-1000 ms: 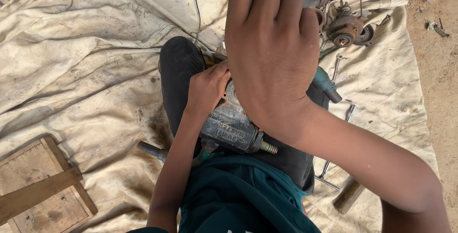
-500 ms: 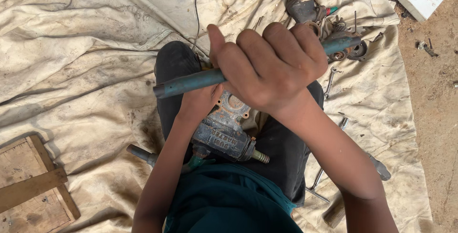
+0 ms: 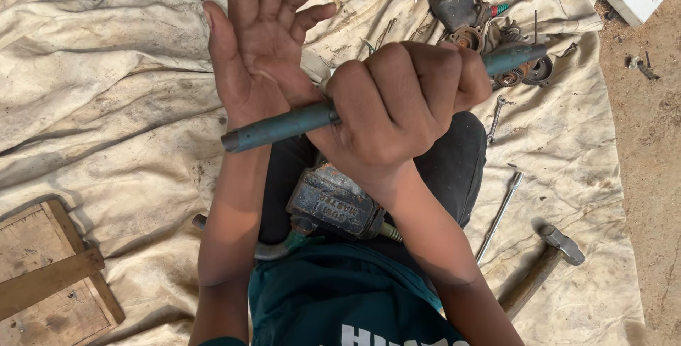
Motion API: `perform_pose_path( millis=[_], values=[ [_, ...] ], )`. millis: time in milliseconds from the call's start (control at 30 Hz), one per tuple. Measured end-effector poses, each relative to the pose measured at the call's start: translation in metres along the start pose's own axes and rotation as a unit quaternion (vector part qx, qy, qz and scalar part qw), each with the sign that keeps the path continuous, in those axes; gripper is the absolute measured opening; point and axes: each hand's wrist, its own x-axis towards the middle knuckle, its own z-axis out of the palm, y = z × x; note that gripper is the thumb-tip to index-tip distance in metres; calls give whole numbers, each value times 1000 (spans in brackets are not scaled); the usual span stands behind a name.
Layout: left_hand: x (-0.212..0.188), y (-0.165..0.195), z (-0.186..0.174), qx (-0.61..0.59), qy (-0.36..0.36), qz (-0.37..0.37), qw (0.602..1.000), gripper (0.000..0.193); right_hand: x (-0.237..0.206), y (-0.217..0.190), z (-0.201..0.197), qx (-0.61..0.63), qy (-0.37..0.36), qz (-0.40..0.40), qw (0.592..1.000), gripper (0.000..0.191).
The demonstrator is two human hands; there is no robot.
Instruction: The person disassembles a small electric motor by removing the fan cover and using a wrench and hammer to loosen bolts. They separate the motor housing halves, inspect the internal components, and then reassemble the unit by aligning the halves and tightening the bolts.
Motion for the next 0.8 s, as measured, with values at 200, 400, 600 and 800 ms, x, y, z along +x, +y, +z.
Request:
perform_pose_path(
  millis=[200,400,600,800],
  values=[
    [109,3,25,227,-348,122,901,58,4,2,-2,218,-3,-105,970,57],
    [111,11,28,397,-336,267,811,55,-9,21,14,394,17,-187,900,56],
    [89,64,29,605,-197,327,698,45,-20,39,24,677,22,-110,728,62],
    [4,134,108,798,-108,136,577,37,1,75,80,958,-207,88,177,71]
  ],
)
